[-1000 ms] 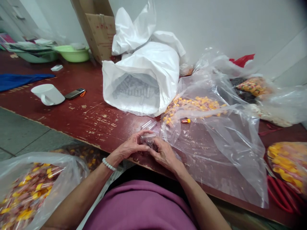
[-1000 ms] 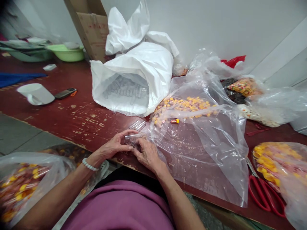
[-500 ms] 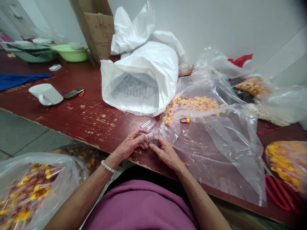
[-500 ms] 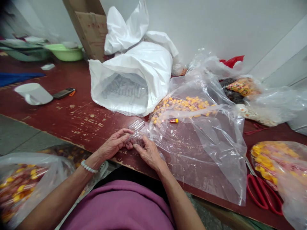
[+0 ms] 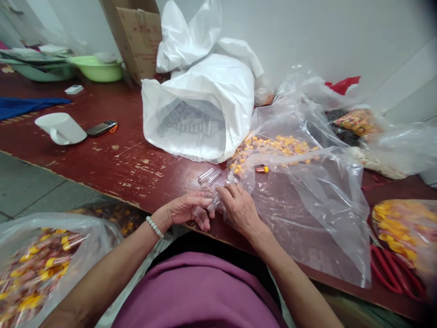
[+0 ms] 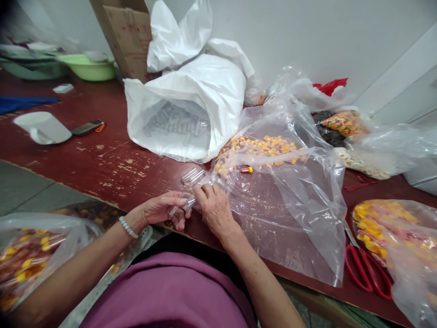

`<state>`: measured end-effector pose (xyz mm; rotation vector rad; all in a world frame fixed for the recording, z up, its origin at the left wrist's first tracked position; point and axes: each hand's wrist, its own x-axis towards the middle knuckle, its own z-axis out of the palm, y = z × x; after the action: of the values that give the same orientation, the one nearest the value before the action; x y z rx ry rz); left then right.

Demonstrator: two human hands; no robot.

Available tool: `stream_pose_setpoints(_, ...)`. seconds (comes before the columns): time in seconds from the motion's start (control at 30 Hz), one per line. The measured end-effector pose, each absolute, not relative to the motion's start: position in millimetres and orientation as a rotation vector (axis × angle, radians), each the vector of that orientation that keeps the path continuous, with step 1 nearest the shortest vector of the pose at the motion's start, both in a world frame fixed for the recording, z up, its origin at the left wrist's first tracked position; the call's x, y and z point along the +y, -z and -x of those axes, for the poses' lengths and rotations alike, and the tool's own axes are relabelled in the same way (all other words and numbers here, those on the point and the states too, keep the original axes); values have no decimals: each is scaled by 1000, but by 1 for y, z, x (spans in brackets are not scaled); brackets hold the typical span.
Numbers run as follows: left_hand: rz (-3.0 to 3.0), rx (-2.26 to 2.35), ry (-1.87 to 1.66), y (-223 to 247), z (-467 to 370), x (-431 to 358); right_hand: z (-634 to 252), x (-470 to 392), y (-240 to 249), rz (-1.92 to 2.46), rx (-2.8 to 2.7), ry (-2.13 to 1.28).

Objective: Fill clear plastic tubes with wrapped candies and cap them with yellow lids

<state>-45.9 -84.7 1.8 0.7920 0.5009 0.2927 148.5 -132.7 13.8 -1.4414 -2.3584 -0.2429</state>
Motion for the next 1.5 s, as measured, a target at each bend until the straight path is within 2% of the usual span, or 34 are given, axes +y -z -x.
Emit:
stream_pose_setpoints(0.27,-766,488,-342,2,40,-92,-153,-131,-2,1349,-2188,3)
stream_pose_setpoints(0.57,-882,546,-709,-1,41,-103,-146,-142,-6,1371,-1776,-714)
stream_pose_setpoints(0.77,-867,546,-812,-2,25,-110,-135,-151,-11,1307,-1723,-1001)
stream_pose_setpoints(0.9,-846,584,-848,-7,22,-109,-138,-157,-23,1319,-1831,-947)
stream_pose_setpoints(1.17,-1027,898,-866,-11,34,-99,-154,-157,-30,1497,-2262,-422)
stream_pose_setpoints(1.33,-1127,729,-694,-10,29,-101,-148,-151,-30,1502,-2322,-273)
stream_pose_setpoints(1.5,-877,572,-505,-8,23,-105,-157,-145,-32,1315,-2112,-287)
